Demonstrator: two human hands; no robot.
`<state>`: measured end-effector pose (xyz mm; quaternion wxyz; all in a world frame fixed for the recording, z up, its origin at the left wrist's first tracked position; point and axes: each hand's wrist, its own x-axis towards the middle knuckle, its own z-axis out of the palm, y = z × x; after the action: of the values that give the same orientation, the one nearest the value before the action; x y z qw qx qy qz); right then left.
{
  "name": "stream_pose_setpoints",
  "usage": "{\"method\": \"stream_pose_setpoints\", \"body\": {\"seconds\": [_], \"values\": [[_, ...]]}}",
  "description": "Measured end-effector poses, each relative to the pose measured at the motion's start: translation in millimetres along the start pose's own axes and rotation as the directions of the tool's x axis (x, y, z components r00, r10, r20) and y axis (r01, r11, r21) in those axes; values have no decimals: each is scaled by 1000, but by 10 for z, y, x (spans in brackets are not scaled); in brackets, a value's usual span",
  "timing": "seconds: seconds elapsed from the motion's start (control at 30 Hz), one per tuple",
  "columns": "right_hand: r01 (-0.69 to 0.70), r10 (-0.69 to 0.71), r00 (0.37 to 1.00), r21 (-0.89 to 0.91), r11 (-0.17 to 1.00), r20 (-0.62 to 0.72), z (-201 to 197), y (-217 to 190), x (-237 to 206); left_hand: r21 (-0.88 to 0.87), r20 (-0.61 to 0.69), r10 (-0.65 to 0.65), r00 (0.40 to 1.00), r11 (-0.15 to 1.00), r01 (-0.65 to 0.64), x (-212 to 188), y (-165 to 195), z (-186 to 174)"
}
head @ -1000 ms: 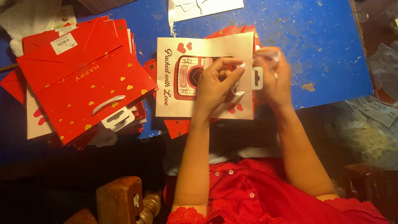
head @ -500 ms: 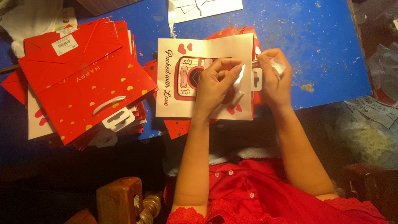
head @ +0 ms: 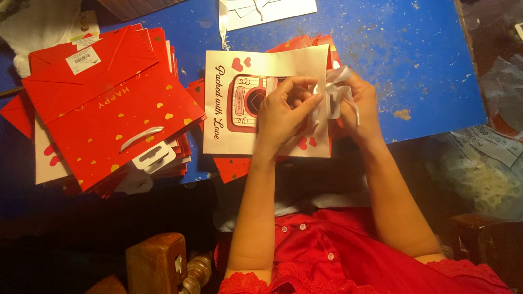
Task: The person threads white ribbons through the handle slots of red paper gift bags and ties them. They handle multiple bags one at a time, pulling ribbons through, adjusting lengths, and stacking the finished bags on the table.
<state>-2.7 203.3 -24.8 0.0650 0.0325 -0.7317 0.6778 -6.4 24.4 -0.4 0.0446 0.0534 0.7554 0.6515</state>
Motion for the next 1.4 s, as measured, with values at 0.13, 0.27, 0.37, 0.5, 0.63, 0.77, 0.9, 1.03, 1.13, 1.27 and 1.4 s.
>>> {"method": "stream_pose_setpoints", "body": {"seconds": [0.13,0.27,0.37,0.5,0.63,0.77,0.9,1.03,1.13,1.27,1.4], "values": [[35,-39,997,-64,997,-61,30,21,-4,-20,8,10,1000,1000,-10,0,7,-8],[-47,31,983,-86,995,-183,38,35,11,107,9,-6,1000,994,5,3,63,-15],[-27,20,980,-33,999,-196,35,78,14,261,73,10,997,965,-28,-1,109,-15],[-18,69,972,221,975,-226,10,194,9,315,95,155,983,932,-177,-78,116,52],[54,74,960,435,899,-272,-28,275,48,467,34,300,953,838,-280,-140,81,234],[142,4,958,484,863,-287,-49,131,0,421,-14,249,968,880,-220,-220,48,259],[211,-81,958,488,847,-275,-73,-284,-210,170,-117,172,978,974,-151,-260,52,92],[338,-307,930,146,930,-201,24,-763,-465,9,-209,158,965,987,-160,-338,153,57],[548,-607,794,-411,729,-18,38,-1071,-554,57,-272,186,944,983,-177,-396,271,58],[575,-542,813,-442,689,214,112,-1215,-528,98,-297,226,928,974,-206,-471,457,10],[477,-249,863,-543,691,440,126,-1098,-402,113,-315,303,899,953,-281,-652,685,-114]]}}
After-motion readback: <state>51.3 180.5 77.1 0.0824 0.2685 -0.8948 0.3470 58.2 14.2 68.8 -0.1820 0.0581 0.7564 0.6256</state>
